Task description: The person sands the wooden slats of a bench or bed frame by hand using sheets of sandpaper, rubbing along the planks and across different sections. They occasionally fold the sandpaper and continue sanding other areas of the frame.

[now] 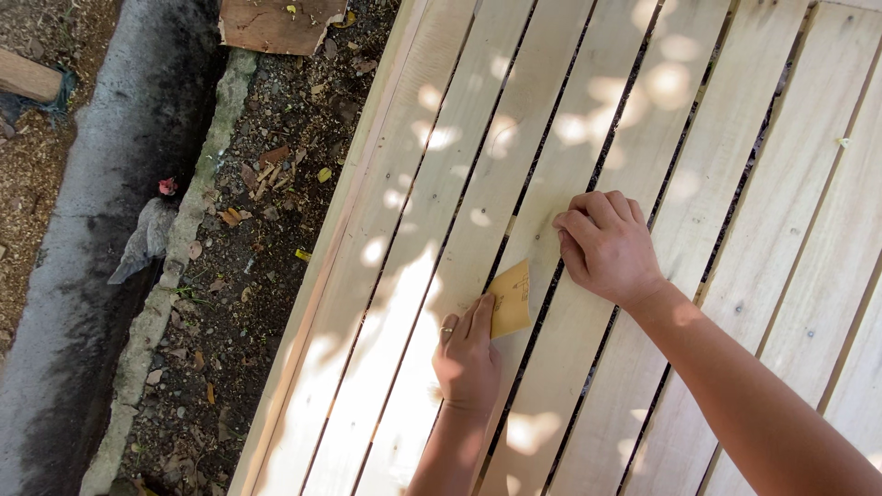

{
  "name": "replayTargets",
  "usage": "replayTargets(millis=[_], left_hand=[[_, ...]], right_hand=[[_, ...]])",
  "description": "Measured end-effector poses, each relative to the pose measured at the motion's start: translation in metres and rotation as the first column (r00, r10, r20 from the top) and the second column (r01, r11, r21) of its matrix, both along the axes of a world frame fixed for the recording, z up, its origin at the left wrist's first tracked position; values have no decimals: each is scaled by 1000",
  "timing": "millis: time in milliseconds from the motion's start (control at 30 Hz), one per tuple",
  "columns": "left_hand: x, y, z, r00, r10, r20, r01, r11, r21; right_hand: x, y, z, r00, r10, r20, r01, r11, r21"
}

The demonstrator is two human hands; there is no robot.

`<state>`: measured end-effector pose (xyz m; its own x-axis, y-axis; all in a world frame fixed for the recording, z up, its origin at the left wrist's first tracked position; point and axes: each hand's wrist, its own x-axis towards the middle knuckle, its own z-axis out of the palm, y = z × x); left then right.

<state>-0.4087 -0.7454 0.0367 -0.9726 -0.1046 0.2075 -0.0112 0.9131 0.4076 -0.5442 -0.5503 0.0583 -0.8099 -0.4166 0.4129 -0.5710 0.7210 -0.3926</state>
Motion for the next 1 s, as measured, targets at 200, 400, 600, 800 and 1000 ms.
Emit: replayTargets(millis=[200,400,600,800,1000], left_hand=[[-26,9,-4,998,-3,66,-1,998,59],[-4,3,-2,1000,15,-7,-15,1000,4],[-28,10,-4,1000,-4,12,3,999,38],[-8,7,4,1000,10,-3,-10,999,40],[10,-4,-12,999,-38,-33,38,999,12]], right_hand=[[1,0,0,1000,-6,-12,6,1000,5],[1,1,-1,1000,-2,6,2,1000,4],[1,1,0,1000,-4,13,4,1000,29],[1,2,0,1000,8,10,-9,1000,17],[0,3,0,1000,16,4,-16,1000,26]])
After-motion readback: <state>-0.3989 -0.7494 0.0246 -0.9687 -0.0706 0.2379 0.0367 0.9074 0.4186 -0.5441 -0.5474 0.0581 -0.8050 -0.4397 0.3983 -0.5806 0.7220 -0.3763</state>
